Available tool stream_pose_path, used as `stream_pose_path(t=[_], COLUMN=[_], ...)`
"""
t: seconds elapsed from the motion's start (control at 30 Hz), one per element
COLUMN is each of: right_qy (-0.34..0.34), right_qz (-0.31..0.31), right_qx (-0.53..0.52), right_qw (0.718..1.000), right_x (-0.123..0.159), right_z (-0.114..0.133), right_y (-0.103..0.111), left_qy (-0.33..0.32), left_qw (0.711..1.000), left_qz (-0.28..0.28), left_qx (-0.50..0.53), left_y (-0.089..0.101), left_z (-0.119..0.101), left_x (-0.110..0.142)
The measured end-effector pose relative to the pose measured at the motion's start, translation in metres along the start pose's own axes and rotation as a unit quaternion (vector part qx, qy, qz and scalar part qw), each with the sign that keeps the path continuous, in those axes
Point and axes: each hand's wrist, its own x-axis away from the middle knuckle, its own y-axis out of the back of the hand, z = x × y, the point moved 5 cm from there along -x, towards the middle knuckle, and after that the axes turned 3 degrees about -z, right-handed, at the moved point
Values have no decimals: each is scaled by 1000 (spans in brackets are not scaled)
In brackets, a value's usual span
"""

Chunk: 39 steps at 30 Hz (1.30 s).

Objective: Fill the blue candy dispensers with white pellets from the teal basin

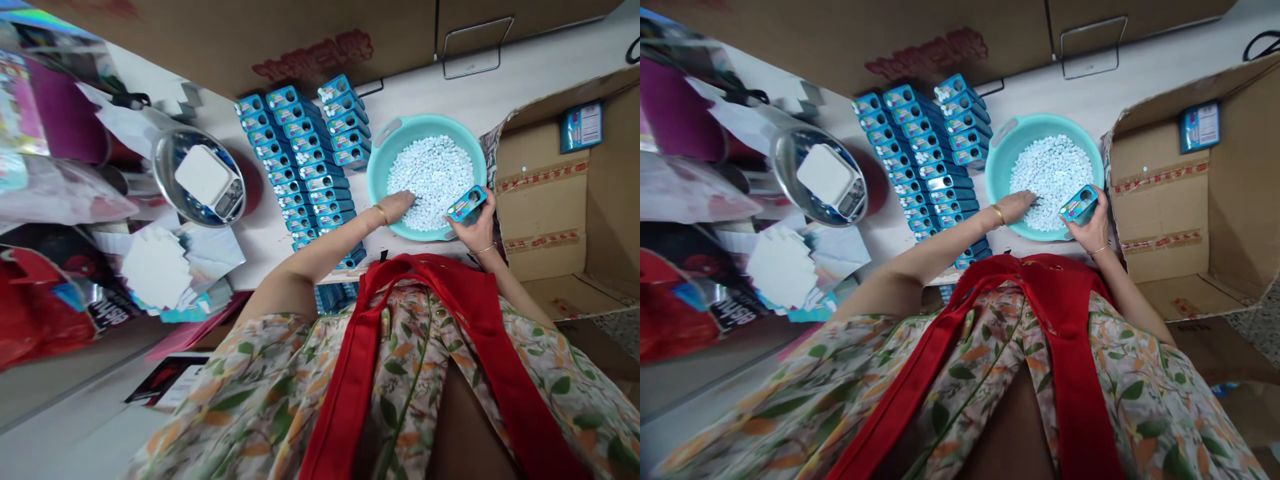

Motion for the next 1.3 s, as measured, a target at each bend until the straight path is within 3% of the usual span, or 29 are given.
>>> stream_pose_path(t=[0.17, 0.3, 0.4, 0.53, 0.63, 0.73, 0.87, 0.97, 1.07, 1.17, 1.23, 1.3], right_qy=[2, -12, -17, -10, -3, -1, 14, 36, 58, 63, 55, 39], right_qz=[4, 34, 48, 52, 41, 27, 44, 60, 60, 51, 41, 29], right_qx=[-21, 0, 6, -8, -17, -12, 12, 27, 35, 35, 33, 27], right_qw=[1000, 999, 999, 999, 999, 1000, 999, 997, 996, 996, 997, 998], right_x=[13, 17, 18, 17, 13, 4, -8, -11, -8, -5, -5, -5], right_z=[3, 7, 8, 3, -3, -6, -1, 4, 5, 0, -3, -6], right_y=[-3, -8, -10, -18, -30, -43, -57, -65, -70, -74, -72, -66], left_qy=[-30, -38, -41, -74, -105, -125, -118, -65, -2, 4, -7, 1], left_qw=[995, 988, 985, 984, 981, 982, 990, 994, 990, 986, 984, 983], left_qz=[-30, -58, -65, -94, -126, -129, -78, -39, -30, -42, -61, -89], left_qx=[88, 141, 153, 132, 101, 65, -12, -85, -137, -164, -165, -160], left_y=[-15, -15, -8, 21, 57, 92, 123, 135, 145, 151, 152, 151], left_z=[-15, -39, -44, -24, -10, -11, -34, -61, -93, -121, -127, -115], left_x=[-36, -55, -56, -31, 1, 34, 60, 66, 72, 80, 83, 80])
